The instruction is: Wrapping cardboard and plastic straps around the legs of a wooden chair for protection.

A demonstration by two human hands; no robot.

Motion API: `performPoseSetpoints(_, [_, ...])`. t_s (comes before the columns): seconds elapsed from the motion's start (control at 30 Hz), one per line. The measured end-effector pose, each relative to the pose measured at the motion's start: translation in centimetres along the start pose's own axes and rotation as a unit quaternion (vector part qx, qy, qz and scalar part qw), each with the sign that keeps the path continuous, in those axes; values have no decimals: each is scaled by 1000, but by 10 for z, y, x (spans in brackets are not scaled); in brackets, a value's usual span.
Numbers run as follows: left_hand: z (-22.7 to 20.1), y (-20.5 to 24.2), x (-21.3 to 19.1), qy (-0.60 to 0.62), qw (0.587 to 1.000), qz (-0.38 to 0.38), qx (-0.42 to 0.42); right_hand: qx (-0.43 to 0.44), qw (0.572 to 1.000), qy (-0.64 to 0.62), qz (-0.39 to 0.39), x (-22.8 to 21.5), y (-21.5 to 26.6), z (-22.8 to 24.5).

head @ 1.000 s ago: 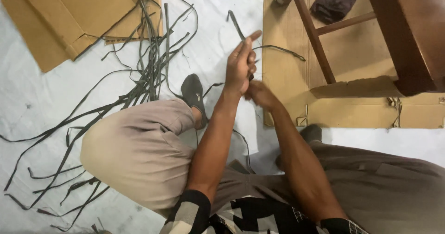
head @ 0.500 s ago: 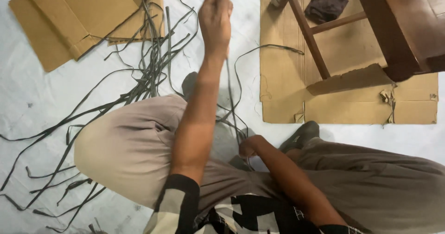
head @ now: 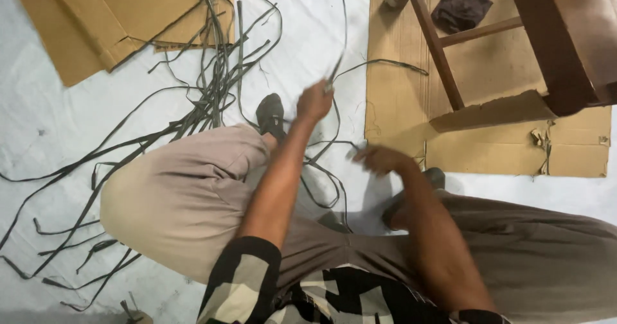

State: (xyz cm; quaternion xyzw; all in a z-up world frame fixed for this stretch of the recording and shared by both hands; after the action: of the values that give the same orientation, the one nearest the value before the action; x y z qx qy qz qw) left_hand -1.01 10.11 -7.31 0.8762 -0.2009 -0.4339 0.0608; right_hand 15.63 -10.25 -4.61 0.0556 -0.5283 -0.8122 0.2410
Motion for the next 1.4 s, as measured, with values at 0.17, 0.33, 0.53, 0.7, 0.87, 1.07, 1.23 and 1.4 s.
performPoseSetpoints(0.17, [76, 26, 78, 2, 996, 75, -39, -188, 909, -244, -281, -62, 35, 22])
performPoseSetpoints(0.33, [93, 48, 97, -90, 983, 158, -34, -342, 809, -409, -247, -81, 48, 39])
performPoseSetpoints(0.53, [79, 85, 136, -166, 966, 195, 26, -438, 804, -383, -128, -67, 61, 74])
performPoseSetpoints(0.7, [44, 125, 170, -265, 915, 176, 247, -413, 844, -262, -222, -47, 74, 82])
performPoseSetpoints(0.87, [27, 186, 262, -192, 873, 333, 301, -359, 870, -197, -276, -28, 68, 74])
performPoseSetpoints(1.07, [-33, 206, 282, -195, 788, 517, 272, -248, 903, -97, -337, -60, 14, 26])
performPoseSetpoints(1.23, [-134, 145, 138, -223, 857, 337, 320, -204, 871, -89, -437, -80, 43, 29])
performPoseSetpoints(1.4, [-94, 30, 173, 613, 766, 161, -105, -298, 811, -94, -495, -85, 88, 27])
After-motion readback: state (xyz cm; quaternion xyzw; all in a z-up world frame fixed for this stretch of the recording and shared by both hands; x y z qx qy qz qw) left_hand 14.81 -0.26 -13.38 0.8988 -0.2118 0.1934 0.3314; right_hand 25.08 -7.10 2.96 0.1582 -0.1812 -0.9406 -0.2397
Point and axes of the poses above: each hand's wrist, its own y-axis away from the middle knuckle, its own x-axis out of the palm, z = x × y, the point moved 6 cm from there along -y, towards the middle knuckle, and after that the axes turned 6 degrees about x, right-handed, at the moved point
